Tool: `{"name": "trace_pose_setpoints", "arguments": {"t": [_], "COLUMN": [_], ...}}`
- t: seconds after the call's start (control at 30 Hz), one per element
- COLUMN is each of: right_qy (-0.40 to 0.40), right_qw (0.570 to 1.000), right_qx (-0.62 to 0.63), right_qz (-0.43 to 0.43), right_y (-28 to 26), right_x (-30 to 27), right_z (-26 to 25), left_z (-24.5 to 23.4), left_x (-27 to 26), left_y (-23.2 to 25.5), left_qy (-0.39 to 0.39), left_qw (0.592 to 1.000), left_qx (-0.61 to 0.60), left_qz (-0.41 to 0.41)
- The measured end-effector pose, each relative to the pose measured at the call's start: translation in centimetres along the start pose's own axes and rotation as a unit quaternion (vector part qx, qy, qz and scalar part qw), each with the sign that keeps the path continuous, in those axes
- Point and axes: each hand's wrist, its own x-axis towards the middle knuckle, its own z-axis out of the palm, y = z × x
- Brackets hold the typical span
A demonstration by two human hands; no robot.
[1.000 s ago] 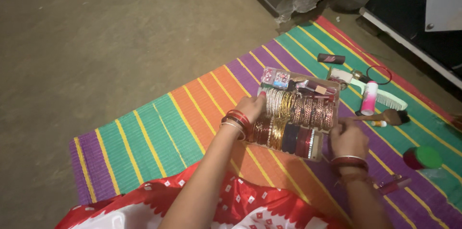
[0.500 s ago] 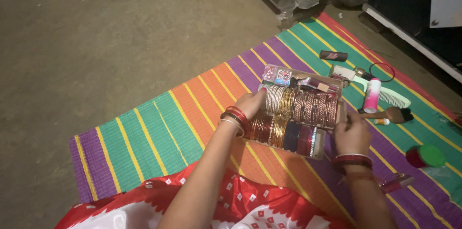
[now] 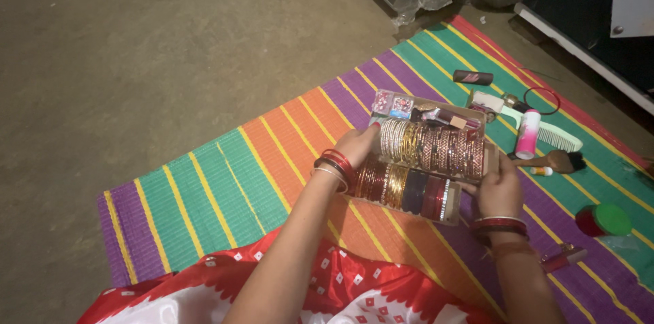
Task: The person sits on a mat and organizes various jewelry and cosmetic items. They handle bangles, a small packet, a hairbrush, and a comb, placing them into a drawer of a black cabinet.
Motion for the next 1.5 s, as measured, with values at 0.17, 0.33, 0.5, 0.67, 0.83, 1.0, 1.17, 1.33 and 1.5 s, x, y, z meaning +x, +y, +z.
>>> {"name": "trace_pose_setpoints", "arguments": {"t": [0.17, 0.33, 0.5, 0.67, 0.83, 1.0, 1.17, 1.33, 1.5], "right_qy": [0.001, -0.014, -0.021, 0.003, 0.032, 0.014, 0.043, 0.003, 0.046], "right_qw": [0.999, 0.997, 0.995, 0.997, 0.998, 0.996, 0.996, 0.989, 0.998], "right_qx": [0.03, 0.074, 0.093, 0.074, 0.027, 0.089, 0.074, 0.144, 0.034], "right_qz": [0.016, 0.002, -0.003, 0.031, 0.046, 0.005, 0.018, -0.024, 0.01], "right_y": [0.6, 1.4, 1.3, 0.0, -1.5, -2.2, -2.3, -3.3, -7.0], "right_x": [0.3, 0.5, 0.2, -0.4, -1.0, -1.0, -0.9, -1.3, -2.4], "right_z": [-0.2, -0.4, -0.4, -0.1, 0.0, -0.2, -0.3, -0.8, -1.3], "left_z": [-0.2, -0.2, -0.1, 0.1, -0.2, -0.2, 0.0, -0.1, -1.0], "left_x": [-0.2, -0.3, 0.2, 0.0, -0.6, -0.7, -0.8, -2.0, -4.7], "left_y": [0.6, 0.6, 0.0, -0.2, 0.5, 1.0, 1.7, 3.4, 6.8], "left_qy": [-0.001, 0.012, 0.011, 0.017, 0.052, 0.056, 0.062, 0.08, 0.053], "left_qw": [1.0, 0.997, 0.993, 0.99, 0.987, 0.983, 0.986, 0.983, 0.982], "left_qx": [-0.017, 0.047, 0.089, 0.109, 0.093, 0.083, 0.065, 0.039, 0.016], "left_qz": [0.018, 0.053, 0.082, 0.085, 0.122, 0.151, 0.141, 0.158, 0.179]}}
